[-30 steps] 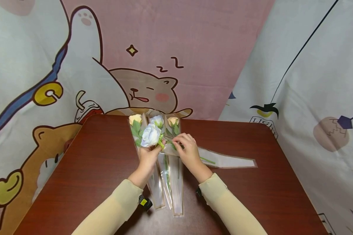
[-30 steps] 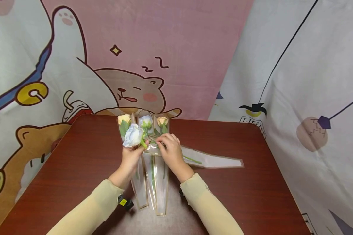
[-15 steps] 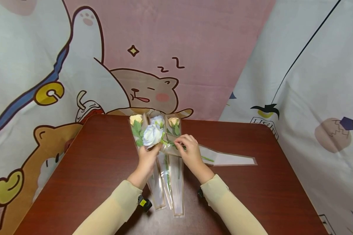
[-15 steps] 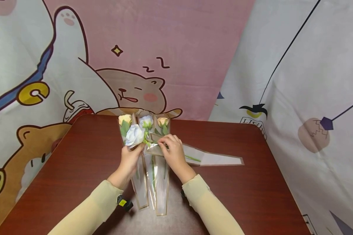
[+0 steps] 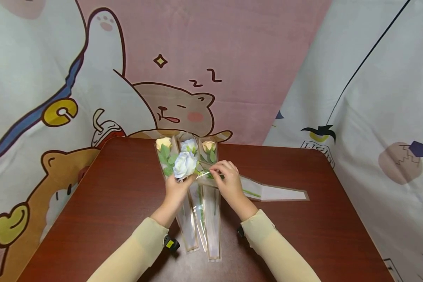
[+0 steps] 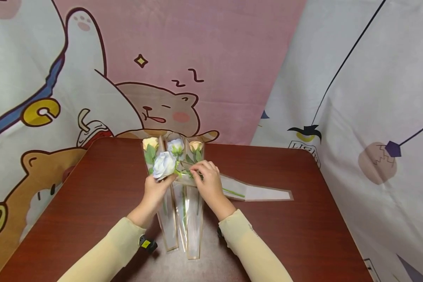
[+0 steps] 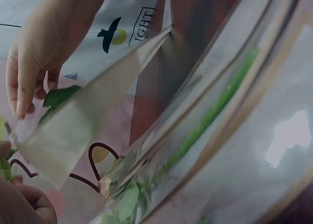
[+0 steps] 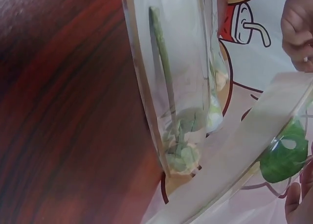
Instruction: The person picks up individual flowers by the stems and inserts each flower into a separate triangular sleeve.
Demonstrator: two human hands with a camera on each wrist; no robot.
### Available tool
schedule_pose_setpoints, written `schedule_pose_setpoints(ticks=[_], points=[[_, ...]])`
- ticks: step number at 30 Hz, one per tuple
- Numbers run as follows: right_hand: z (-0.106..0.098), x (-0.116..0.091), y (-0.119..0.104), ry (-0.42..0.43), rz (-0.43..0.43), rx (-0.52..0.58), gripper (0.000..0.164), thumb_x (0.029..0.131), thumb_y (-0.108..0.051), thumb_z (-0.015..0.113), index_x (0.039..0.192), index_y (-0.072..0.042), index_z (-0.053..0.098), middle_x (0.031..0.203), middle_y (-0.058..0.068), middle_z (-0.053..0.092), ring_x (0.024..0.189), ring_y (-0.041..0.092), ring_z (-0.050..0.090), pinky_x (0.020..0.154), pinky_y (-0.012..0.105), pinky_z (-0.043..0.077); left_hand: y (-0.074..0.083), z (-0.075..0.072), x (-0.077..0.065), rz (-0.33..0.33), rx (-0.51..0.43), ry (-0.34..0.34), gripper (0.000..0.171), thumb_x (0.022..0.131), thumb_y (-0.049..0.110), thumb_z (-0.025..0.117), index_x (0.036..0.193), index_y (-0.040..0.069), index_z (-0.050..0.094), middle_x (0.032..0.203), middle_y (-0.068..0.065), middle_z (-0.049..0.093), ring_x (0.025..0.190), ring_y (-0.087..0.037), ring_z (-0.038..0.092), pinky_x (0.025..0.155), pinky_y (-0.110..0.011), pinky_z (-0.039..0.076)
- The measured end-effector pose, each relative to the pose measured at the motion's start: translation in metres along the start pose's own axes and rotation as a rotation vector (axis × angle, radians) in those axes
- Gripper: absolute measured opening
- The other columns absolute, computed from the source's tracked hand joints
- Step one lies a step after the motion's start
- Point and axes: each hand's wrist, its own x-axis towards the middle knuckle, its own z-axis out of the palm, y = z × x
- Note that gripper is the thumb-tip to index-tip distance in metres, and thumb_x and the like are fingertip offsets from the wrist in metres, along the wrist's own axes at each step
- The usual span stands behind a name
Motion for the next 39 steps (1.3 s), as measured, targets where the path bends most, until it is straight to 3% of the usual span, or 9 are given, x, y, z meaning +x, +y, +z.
schedule_pose_setpoints(ticks=[3, 8, 13, 16, 19, 21, 25, 32, 39], points=[[-0.002, 0.000, 0.002, -0.002, 0.012, -0.004, 0.009, 0.076, -0.011, 0.067, 0.084, -0.014, 0.065, 0.086, -0.006, 0.057, 0.077, 0.011, 0.048, 0.070, 0.031, 0.037, -0.001, -0.007, 0.002, 0.072, 0.091, 0.015, 0.048, 0.064, 0.010, 0.076, 0.106, 0.000, 0.056, 0.099, -0.012, 0.059, 0.089, -0.019, 0.054, 0.079, -0.031, 0.046], [-0.006, -0.001, 0.005, -0.016, 0.040, -0.011, 0.009, 0.077, -0.011, 0.066, 0.085, -0.015, 0.065, 0.087, -0.008, 0.056, 0.078, 0.009, 0.047, 0.071, 0.030, 0.036, 0.001, -0.017, 0.005, 0.122, -0.003, -0.023, 0.062, 0.067, 0.003, 0.072, 0.122, 0.010, 0.046, 0.108, -0.010, 0.048, 0.092, -0.023, 0.051, 0.070, -0.028, 0.050], [-0.007, -0.002, 0.007, -0.020, 0.045, -0.022, 0.011, 0.077, -0.010, 0.067, 0.086, -0.016, 0.065, 0.088, -0.007, 0.056, 0.078, 0.010, 0.047, 0.071, 0.030, 0.036, 0.006, -0.026, 0.004, 0.118, -0.064, -0.046, 0.043, 0.075, 0.004, 0.066, 0.116, 0.011, 0.055, 0.116, -0.007, 0.048, 0.086, -0.026, 0.052, 0.059, -0.020, 0.049], [-0.006, -0.003, 0.008, -0.019, 0.046, -0.025, 0.010, 0.077, -0.011, 0.066, 0.086, -0.016, 0.065, 0.088, -0.007, 0.056, 0.079, 0.010, 0.047, 0.071, 0.030, 0.037, 0.008, -0.029, 0.003, 0.108, -0.085, -0.051, 0.031, 0.080, 0.008, 0.061, 0.111, 0.010, 0.059, 0.112, -0.008, 0.052, 0.077, -0.032, 0.055, 0.063, -0.029, 0.051], [-0.006, -0.003, 0.007, -0.014, 0.042, -0.029, 0.009, 0.077, -0.012, 0.066, 0.085, -0.016, 0.065, 0.087, -0.007, 0.057, 0.079, 0.011, 0.047, 0.071, 0.031, 0.037, 0.008, -0.030, 0.003, 0.099, -0.102, -0.061, 0.024, 0.084, 0.014, 0.058, 0.108, 0.009, 0.061, 0.110, -0.008, 0.054, 0.075, -0.030, 0.056, 0.068, -0.040, 0.050], [-0.006, -0.002, 0.007, -0.012, 0.040, -0.029, 0.009, 0.077, -0.012, 0.066, 0.085, -0.015, 0.065, 0.087, -0.007, 0.057, 0.079, 0.011, 0.048, 0.071, 0.031, 0.037, 0.005, -0.029, 0.005, 0.095, -0.125, -0.071, 0.023, 0.085, 0.017, 0.057, 0.106, 0.007, 0.061, 0.109, -0.008, 0.056, 0.075, -0.026, 0.057, 0.070, -0.044, 0.049], [-0.005, -0.001, 0.005, -0.012, 0.040, -0.023, 0.010, 0.076, -0.011, 0.068, 0.084, -0.014, 0.065, 0.087, -0.007, 0.057, 0.079, 0.011, 0.048, 0.071, 0.031, 0.037, 0.003, -0.026, 0.005, 0.073, -0.138, -0.090, 0.024, 0.084, 0.017, 0.059, 0.105, 0.004, 0.061, 0.107, -0.011, 0.057, 0.071, -0.015, 0.059, 0.068, -0.038, 0.051], [-0.004, -0.002, 0.003, -0.034, 0.047, -0.019, 0.009, 0.082, -0.022, 0.062, 0.086, -0.015, 0.065, 0.087, -0.008, 0.056, 0.081, 0.010, 0.047, 0.074, 0.030, 0.037, 0.000, -0.019, 0.002, 0.068, -0.162, -0.107, 0.022, 0.081, 0.012, 0.062, 0.102, 0.003, 0.061, 0.098, -0.015, 0.059, 0.072, -0.012, 0.060, 0.065, -0.028, 0.052], [-0.005, -0.001, 0.006, 0.016, 0.044, 0.013, 0.010, 0.076, -0.010, 0.067, 0.084, -0.015, 0.066, 0.086, -0.007, 0.058, 0.080, 0.011, 0.047, 0.071, 0.028, 0.037, -0.001, -0.017, 0.002, 0.092, -0.161, -0.097, 0.022, 0.081, 0.011, 0.062, 0.101, 0.001, 0.061, 0.097, -0.014, 0.059, 0.071, -0.011, 0.060, 0.064, -0.029, 0.052]])
